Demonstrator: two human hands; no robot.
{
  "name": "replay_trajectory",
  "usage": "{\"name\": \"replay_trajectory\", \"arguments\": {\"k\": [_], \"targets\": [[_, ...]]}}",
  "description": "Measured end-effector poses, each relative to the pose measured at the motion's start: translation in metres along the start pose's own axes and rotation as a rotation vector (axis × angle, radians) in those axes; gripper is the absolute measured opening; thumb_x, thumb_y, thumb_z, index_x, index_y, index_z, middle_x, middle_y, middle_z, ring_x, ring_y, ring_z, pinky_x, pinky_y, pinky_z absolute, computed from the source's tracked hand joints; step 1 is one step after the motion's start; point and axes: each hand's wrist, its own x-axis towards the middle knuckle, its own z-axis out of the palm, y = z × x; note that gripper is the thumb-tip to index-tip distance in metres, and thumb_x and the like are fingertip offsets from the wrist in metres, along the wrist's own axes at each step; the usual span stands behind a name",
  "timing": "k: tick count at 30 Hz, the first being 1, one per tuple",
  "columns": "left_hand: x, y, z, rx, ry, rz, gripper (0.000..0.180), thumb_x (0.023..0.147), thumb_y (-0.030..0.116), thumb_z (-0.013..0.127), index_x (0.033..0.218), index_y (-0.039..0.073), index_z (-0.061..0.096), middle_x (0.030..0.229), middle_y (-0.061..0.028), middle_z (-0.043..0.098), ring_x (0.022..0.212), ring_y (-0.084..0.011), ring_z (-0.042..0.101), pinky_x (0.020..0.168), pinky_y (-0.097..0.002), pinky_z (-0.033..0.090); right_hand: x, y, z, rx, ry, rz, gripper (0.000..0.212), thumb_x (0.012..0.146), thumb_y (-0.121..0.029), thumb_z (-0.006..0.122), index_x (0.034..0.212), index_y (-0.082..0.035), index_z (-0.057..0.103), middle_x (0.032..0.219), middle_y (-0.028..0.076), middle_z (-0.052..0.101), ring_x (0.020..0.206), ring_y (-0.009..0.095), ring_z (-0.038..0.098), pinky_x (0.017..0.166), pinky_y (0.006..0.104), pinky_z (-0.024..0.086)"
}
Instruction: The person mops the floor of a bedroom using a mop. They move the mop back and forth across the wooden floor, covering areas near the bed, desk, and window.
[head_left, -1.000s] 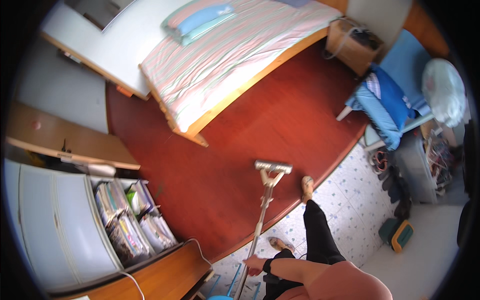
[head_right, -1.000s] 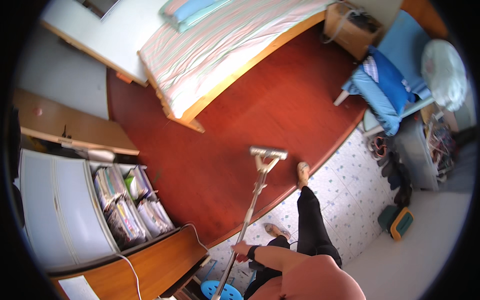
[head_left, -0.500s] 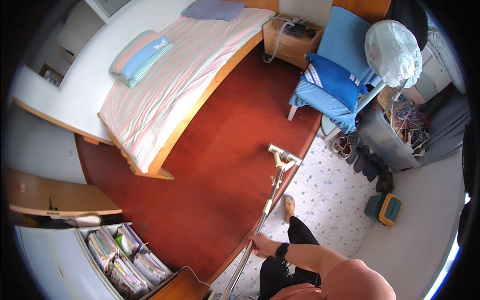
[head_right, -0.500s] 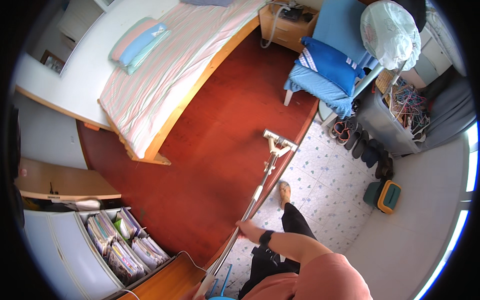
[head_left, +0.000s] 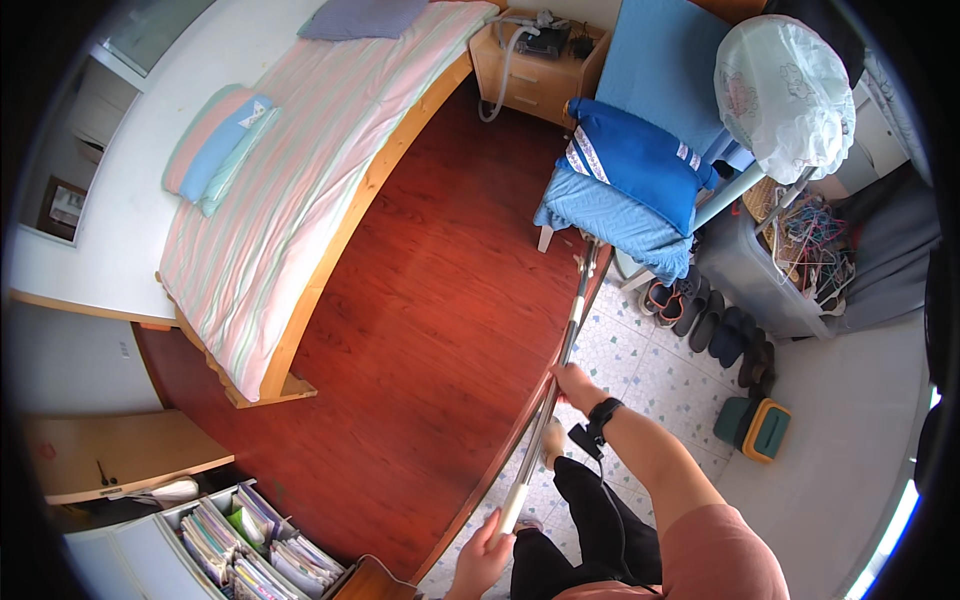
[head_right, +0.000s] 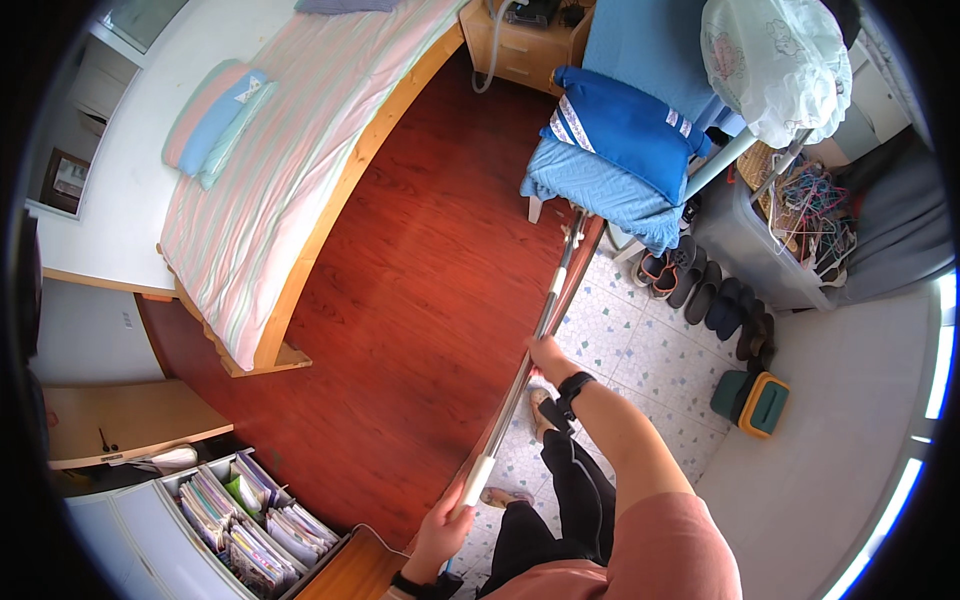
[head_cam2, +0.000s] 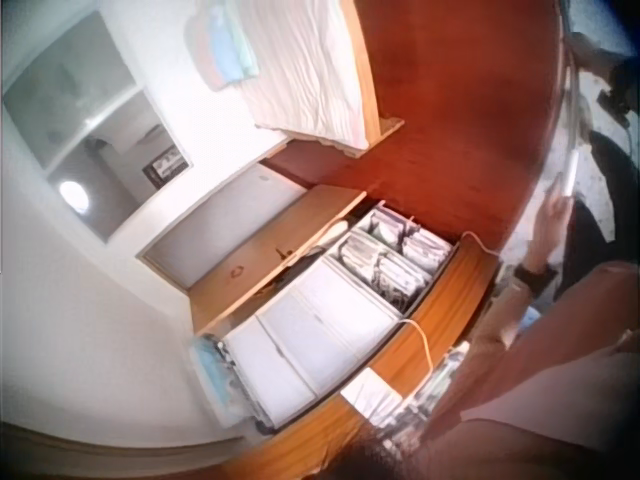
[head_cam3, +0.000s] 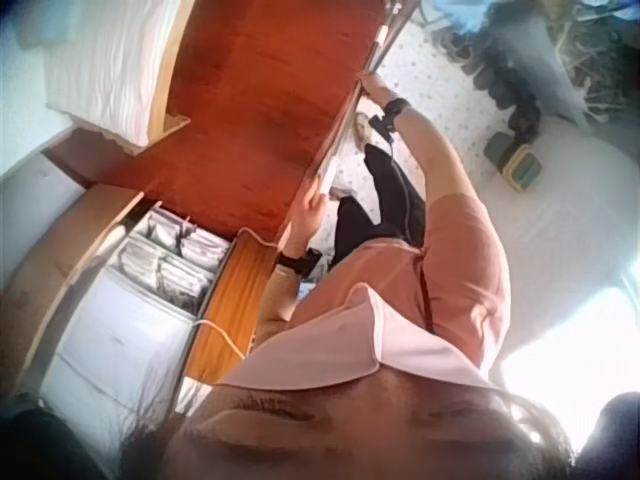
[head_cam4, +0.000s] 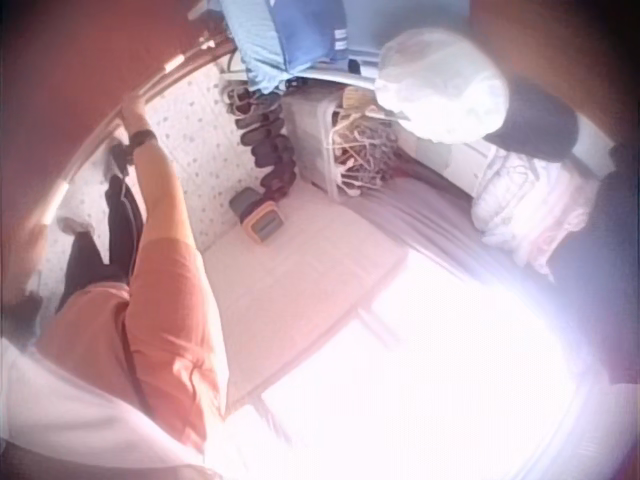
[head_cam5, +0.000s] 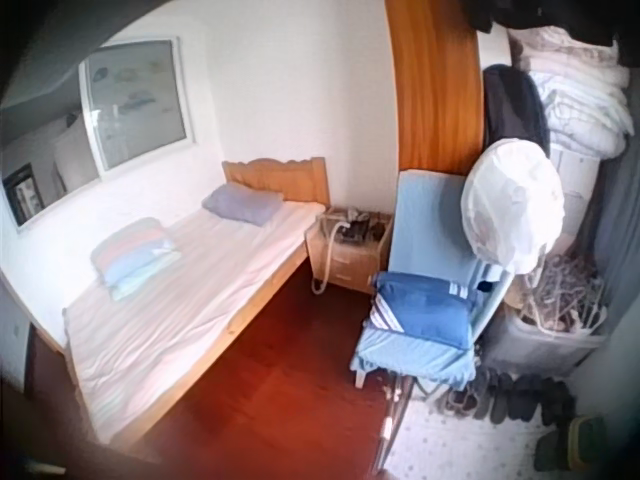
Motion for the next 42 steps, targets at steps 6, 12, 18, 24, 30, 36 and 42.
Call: {"name": "replay_trajectory", "arguments": {"k": [6, 12, 18, 24, 30, 36, 42], "targets": [[0.124, 0.006, 0.071, 0.059, -0.031, -0.122, 0.055, 0.089, 0.030, 0.059, 0.136, 0.007, 0.044, 0.115, -0.0200, 0.061, 0.102, -0.0279, 0.062, 0.083, -0.0329, 0.049, 0.102, -0.060, -0.023, -0.222, 0.299, -0.130, 0.042, 0.079, -0.022, 0.059, 0.103, 0.011, 0.054, 0.092, 0.028, 0.064, 0.090, 0.040, 0.064, 0.070, 0.0443, 0.051], [0.140, -0.026, 0.077, 0.066, -0.170, -0.229, 0.061, 0.091, 0.025, 0.058, 0.143, 0.008, 0.031, 0.111, -0.0182, 0.062, 0.094, -0.0264, 0.063, 0.079, -0.0333, 0.049, 0.143, -0.030, -0.029, -0.676, 0.403, -0.021, 0.031, 0.085, -0.019, 0.053, 0.098, 0.008, 0.060, 0.091, 0.026, 0.066, 0.094, 0.038, 0.065, 0.086, 0.0440, 0.050], [0.057, -0.088, 0.035, -0.168, -0.177, -0.263, 0.054, 0.091, 0.019, 0.059, 0.139, 0.007, 0.039, 0.082, -0.0070, 0.060, 0.060, -0.0098, 0.056, 0.053, -0.0256, 0.046, 0.101, 0.082, 0.004, -2.108, -0.198, -0.507, 0.014, 0.077, -0.019, 0.066, 0.084, -0.010, 0.072, 0.081, 0.002, 0.071, 0.070, 0.022, 0.066, 0.070, 0.0433, 0.044], [-0.058, -0.164, -0.031, -0.116, -0.207, -0.298, 0.057, 0.093, 0.014, 0.053, 0.145, 0.011, 0.030, 0.064, 0.0035, 0.045, 0.051, -0.0043, 0.042, 0.047, -0.0216, 0.037, 0.001, 0.180, 0.073, -1.788, -0.158, -0.443, 0.014, 0.076, -0.016, 0.063, 0.084, -0.007, 0.069, 0.071, 0.003, 0.067, 0.063, 0.020, 0.064, 0.057, 0.0393, 0.043], [-0.214, -0.278, -0.123, -0.194, -0.146, -0.483, 0.055, 0.090, 0.015, 0.056, 0.142, 0.007, 0.037, 0.071, 0.0025, 0.052, 0.059, -0.0044, 0.046, 0.054, -0.0220, 0.040, -0.126, 0.283, 0.182, -1.986, -0.650, -0.402, 0.017, 0.085, -0.023, 0.056, 0.080, -0.010, 0.065, 0.063, 0.000, 0.064, 0.051, 0.017, 0.061, 0.053, 0.0440, 0.041], [-0.462, -0.340, -0.184, 0.311, 0.177, -0.449, 0.038, 0.090, 0.015, 0.058, 0.126, 0.003, 0.053, 0.082, -0.0087, 0.058, 0.072, -0.0174, 0.056, 0.063, -0.0253, 0.046, -0.299, 0.423, 0.277, -0.466, -0.563, 0.636, 0.035, 0.090, -0.032, 0.057, 0.098, 0.001, 0.052, 0.081, 0.016, 0.064, 0.074, 0.032, 0.066, 0.067, 0.0517, 0.054], [-0.543, -0.344, -0.184, -0.578, 0.346, -0.854, 0.035, 0.090, 0.020, 0.062, 0.122, 0.009, 0.058, 0.071, 0.0018, 0.056, 0.058, -0.0062, 0.049, 0.054, -0.0237, 0.041, -0.348, 0.514, 0.293, -0.171, -0.660, 0.671, 0.023, 0.088, -0.021, 0.060, 0.091, 0.001, 0.056, 0.082, 0.014, 0.064, 0.074, 0.029, 0.066, 0.066, 0.0439, 0.056]]}}
